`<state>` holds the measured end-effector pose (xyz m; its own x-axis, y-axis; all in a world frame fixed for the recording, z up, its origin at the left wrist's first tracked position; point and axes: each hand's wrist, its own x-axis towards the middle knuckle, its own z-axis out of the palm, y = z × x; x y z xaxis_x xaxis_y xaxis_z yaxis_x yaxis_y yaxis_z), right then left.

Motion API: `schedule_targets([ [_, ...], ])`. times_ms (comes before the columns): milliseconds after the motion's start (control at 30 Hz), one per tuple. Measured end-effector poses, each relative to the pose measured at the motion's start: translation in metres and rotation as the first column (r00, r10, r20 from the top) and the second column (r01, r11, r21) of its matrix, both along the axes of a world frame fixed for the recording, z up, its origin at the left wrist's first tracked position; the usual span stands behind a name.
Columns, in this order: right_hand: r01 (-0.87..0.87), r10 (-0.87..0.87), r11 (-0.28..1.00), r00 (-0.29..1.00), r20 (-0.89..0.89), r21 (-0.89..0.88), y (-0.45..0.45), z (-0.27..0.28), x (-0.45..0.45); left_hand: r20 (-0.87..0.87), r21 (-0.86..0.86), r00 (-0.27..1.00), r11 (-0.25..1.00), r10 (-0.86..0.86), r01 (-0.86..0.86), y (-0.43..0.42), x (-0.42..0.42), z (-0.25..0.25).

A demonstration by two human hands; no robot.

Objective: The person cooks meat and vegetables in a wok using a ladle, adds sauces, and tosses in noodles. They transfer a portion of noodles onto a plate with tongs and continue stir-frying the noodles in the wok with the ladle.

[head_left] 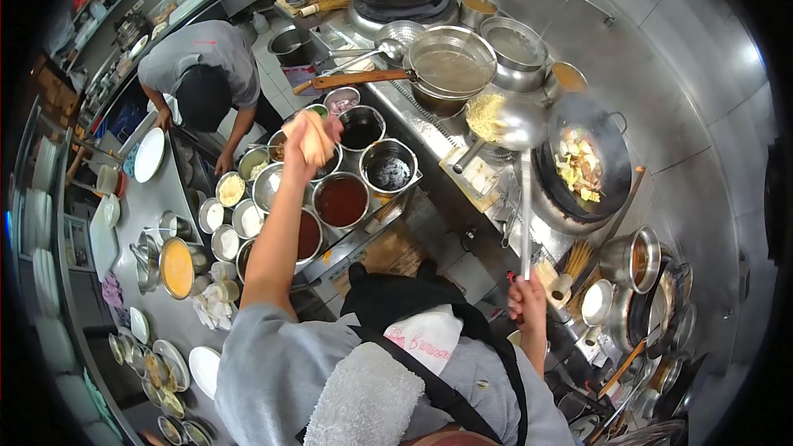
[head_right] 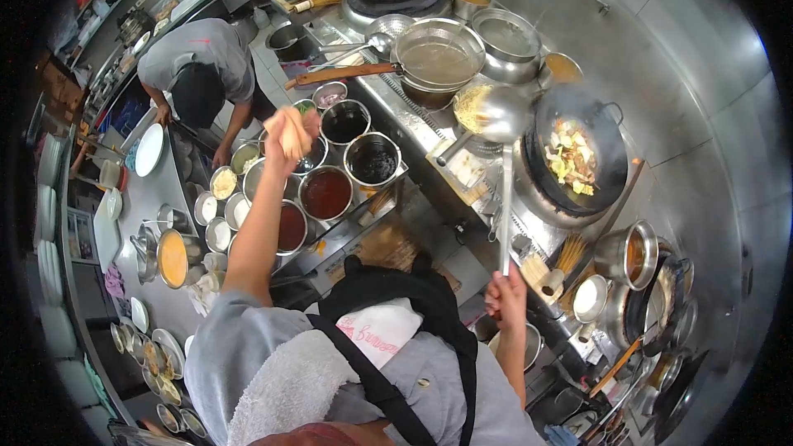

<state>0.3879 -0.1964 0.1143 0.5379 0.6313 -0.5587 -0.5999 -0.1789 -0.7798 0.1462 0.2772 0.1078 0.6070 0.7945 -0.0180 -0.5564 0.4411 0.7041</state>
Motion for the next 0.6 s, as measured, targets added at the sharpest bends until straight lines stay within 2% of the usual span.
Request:
schedule_targets([
  [67,-0.149,0.149,0.989,0.987,-0.064,0.006,0.021,0.001,-0.032,0.052,-0.052,0.976,0.975,-0.212,0.215,-0.029,-0.027,-0.029],
  [133,-0.274,0.267,0.960,0.956,-0.121,-0.048,0.047,0.008,-0.060,0.070,-0.243,0.899,0.866,-0.433,0.436,-0.060,-0.052,-0.056],
  [167,-0.266,0.257,0.962,0.958,-0.127,-0.058,0.054,0.004,-0.073,0.002,-0.261,0.856,0.826,-0.517,0.500,-0.075,-0.061,-0.067],
  [200,-0.328,0.323,0.939,0.944,-0.069,-0.102,0.060,-0.003,-0.082,-0.059,-0.280,0.802,0.781,-0.595,0.558,-0.089,-0.068,-0.075],
  [233,-0.389,0.392,0.909,0.920,-0.011,-0.149,0.066,-0.009,-0.091,-0.071,-0.258,0.758,0.746,-0.648,0.614,-0.103,-0.072,-0.070],
  [267,-0.386,0.389,0.909,0.921,-0.011,-0.158,0.071,-0.011,-0.100,-0.086,-0.235,0.712,0.709,-0.697,0.665,-0.115,-0.076,-0.064],
  [333,-0.425,0.461,0.882,0.867,0.190,-0.204,0.077,-0.015,-0.115,-0.060,-0.263,0.690,0.679,-0.721,0.686,-0.131,-0.087,-0.059],
  [367,-0.420,0.456,0.888,0.858,0.237,-0.189,0.074,-0.032,-0.120,-0.061,-0.275,0.696,0.682,-0.716,0.678,-0.135,-0.093,-0.064],
  [467,-0.411,0.483,0.865,0.836,0.261,-0.287,0.074,-0.042,-0.133,-0.081,-0.291,0.714,0.701,-0.696,0.651,-0.137,-0.109,-0.071],
  [500,-0.414,0.488,0.862,0.833,0.260,-0.292,0.077,-0.038,-0.136,-0.106,-0.296,0.721,0.714,-0.685,0.634,-0.137,-0.114,-0.072],
  [567,-0.367,0.390,0.893,0.920,0.038,-0.260,0.083,-0.026,-0.140,-0.125,-0.294,0.722,0.720,-0.681,0.628,-0.135,-0.123,-0.070],
  [600,-0.368,0.392,0.892,0.919,0.041,-0.262,0.084,-0.022,-0.143,-0.150,-0.288,0.719,0.725,-0.679,0.625,-0.132,-0.126,-0.067],
])
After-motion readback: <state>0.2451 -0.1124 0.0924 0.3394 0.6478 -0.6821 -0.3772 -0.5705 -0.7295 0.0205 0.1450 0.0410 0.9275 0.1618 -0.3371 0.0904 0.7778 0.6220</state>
